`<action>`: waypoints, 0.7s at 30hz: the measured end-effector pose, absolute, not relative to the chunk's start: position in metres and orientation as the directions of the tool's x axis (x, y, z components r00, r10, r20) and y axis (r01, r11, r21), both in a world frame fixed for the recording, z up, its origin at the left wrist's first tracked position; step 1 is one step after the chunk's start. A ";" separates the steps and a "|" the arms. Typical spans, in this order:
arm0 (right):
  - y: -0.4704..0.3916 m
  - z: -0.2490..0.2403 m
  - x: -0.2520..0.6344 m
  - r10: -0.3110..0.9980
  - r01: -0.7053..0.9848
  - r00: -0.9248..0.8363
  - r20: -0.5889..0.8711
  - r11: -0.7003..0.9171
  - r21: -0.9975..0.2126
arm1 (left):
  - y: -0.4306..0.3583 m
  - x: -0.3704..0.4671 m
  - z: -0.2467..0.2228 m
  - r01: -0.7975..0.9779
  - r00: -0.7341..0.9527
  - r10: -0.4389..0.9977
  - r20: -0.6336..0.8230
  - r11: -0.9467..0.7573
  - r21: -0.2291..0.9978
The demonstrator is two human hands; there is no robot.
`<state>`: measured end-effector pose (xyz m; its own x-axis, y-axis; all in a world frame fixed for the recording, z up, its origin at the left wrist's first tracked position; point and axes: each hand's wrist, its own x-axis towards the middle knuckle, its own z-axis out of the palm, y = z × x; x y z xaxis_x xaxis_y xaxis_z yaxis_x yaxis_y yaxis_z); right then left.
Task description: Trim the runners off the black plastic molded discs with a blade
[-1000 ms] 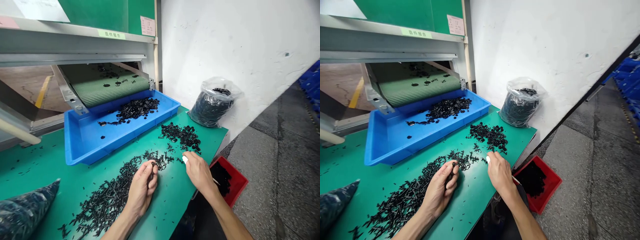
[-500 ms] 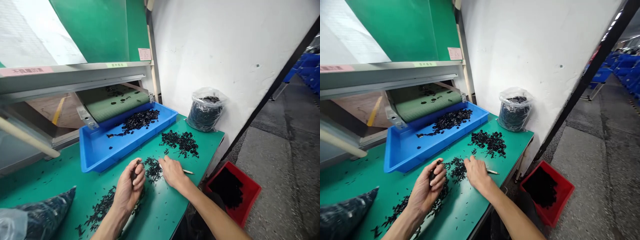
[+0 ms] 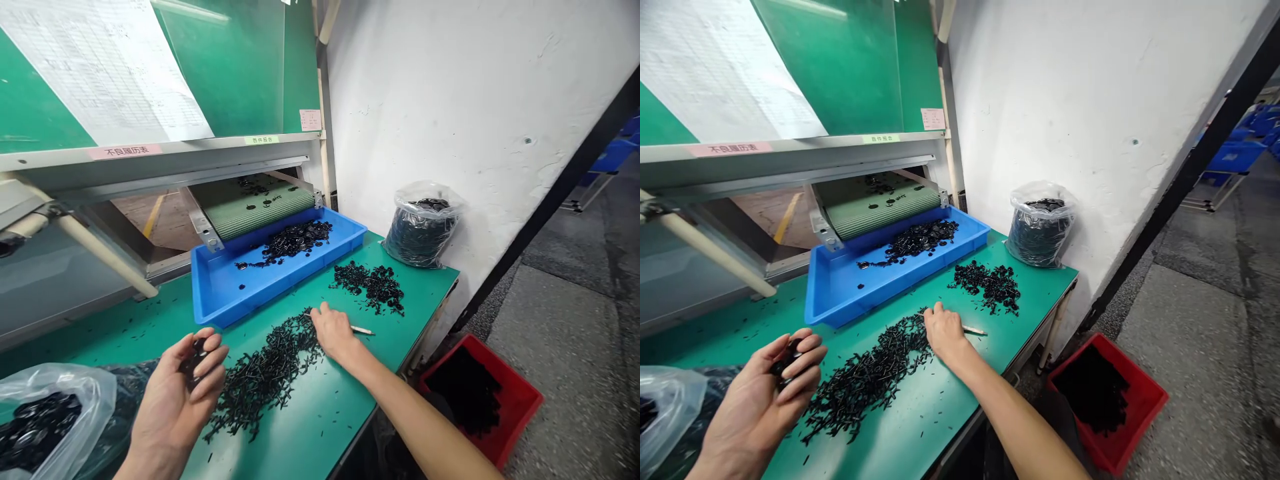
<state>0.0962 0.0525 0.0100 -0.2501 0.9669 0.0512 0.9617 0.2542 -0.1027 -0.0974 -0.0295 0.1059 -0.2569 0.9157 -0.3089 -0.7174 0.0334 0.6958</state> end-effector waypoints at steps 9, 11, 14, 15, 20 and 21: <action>0.033 -0.004 0.141 0.926 0.910 -0.364 0.098 0.376 -0.174 | -0.063 -0.187 0.155 -0.177 -0.616 0.773 0.148 -0.319 0.931; 0.034 -0.017 0.149 0.914 0.904 -0.374 0.157 0.397 -0.158 | -0.068 -0.208 0.160 -0.039 -0.668 0.707 0.233 -0.347 0.937; 0.033 -0.034 0.153 0.894 0.899 -0.374 0.249 0.415 -0.139 | -0.071 -0.230 0.154 0.097 -0.689 0.666 0.285 -0.305 0.947; 0.033 -0.037 0.152 0.886 0.897 -0.375 0.271 0.421 -0.137 | -0.072 -0.235 0.151 0.130 -0.690 0.662 0.291 -0.282 0.951; 0.033 -0.036 0.149 0.881 0.898 -0.374 0.289 0.422 -0.125 | -0.076 -0.246 0.135 0.300 -0.676 0.659 0.329 -0.161 0.940; 0.033 -0.033 0.149 0.884 0.900 -0.370 0.285 0.417 -0.125 | -0.076 -0.247 0.133 0.334 -0.672 0.660 0.336 -0.134 0.933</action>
